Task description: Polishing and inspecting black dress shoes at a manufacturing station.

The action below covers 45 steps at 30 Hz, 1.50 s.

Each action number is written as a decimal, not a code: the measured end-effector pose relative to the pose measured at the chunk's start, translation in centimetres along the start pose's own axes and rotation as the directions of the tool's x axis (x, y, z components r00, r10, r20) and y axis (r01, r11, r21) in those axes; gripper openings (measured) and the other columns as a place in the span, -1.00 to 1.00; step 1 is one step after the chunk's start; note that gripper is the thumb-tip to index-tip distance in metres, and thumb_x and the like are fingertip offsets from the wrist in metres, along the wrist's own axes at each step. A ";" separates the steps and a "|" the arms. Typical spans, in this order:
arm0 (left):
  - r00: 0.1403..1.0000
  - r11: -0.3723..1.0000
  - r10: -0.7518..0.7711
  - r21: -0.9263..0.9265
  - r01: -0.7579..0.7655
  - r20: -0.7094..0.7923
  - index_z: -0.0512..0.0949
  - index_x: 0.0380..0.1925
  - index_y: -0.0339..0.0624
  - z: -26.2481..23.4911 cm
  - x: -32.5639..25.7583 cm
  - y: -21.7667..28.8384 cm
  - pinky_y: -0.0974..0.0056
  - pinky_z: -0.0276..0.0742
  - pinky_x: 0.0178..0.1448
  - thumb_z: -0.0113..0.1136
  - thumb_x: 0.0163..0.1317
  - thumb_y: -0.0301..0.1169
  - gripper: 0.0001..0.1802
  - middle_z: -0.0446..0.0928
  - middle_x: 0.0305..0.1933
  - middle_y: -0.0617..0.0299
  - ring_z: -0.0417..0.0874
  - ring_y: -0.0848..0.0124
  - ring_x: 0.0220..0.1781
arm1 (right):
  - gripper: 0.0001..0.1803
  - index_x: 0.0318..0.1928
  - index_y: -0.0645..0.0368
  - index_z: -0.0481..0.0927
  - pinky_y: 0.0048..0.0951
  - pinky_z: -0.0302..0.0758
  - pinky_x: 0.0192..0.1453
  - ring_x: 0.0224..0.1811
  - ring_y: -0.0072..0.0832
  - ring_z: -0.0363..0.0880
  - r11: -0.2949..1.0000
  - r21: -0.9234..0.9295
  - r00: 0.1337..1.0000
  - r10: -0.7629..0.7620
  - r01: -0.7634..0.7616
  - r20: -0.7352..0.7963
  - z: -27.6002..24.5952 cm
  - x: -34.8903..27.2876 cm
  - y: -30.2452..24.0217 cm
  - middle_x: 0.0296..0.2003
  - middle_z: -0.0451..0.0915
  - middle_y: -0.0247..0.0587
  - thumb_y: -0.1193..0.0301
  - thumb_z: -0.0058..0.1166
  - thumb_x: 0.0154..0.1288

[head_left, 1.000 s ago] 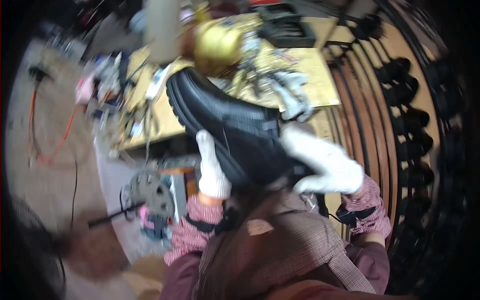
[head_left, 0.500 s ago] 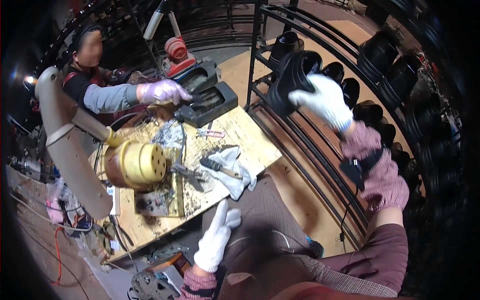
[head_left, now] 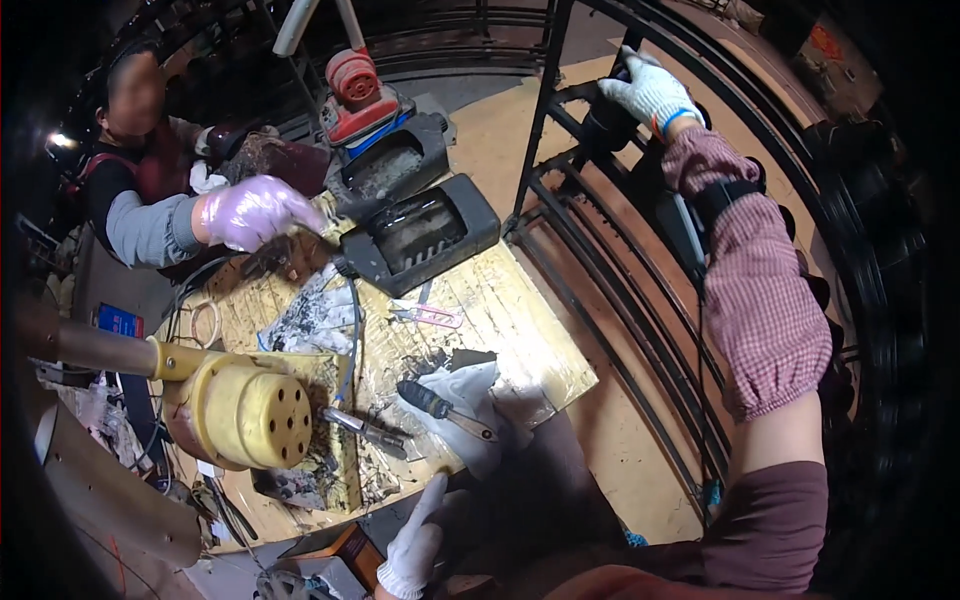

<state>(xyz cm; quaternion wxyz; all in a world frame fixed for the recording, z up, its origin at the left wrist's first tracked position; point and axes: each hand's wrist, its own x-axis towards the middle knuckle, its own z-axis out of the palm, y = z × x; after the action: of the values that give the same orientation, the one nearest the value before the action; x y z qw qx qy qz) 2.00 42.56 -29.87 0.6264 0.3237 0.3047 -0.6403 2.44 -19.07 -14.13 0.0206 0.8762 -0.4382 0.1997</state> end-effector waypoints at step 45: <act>0.292 0.289 0.955 0.051 -0.956 0.046 0.31 0.61 -0.02 -4.2 -15.8 6.7 -0.05 0.55 0.55 0.04 0.42 0.48 0.02 0.48 0.55 0.06 0.57 0.07 0.47 | -0.45 0.32 0.22 0.67 -0.15 0.61 0.39 0.34 0.01 0.68 0.598 0.734 0.717 -0.660 0.321 0.223 -14.0 -48.9 -9.9 0.27 0.69 0.12 0.24 0.38 0.41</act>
<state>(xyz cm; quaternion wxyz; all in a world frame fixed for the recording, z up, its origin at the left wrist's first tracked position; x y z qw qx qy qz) 8.93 55.31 -19.72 0.8739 0.4607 0.0278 -0.1529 -20.76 27.10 -17.88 -0.3356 0.9342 -0.0627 0.1030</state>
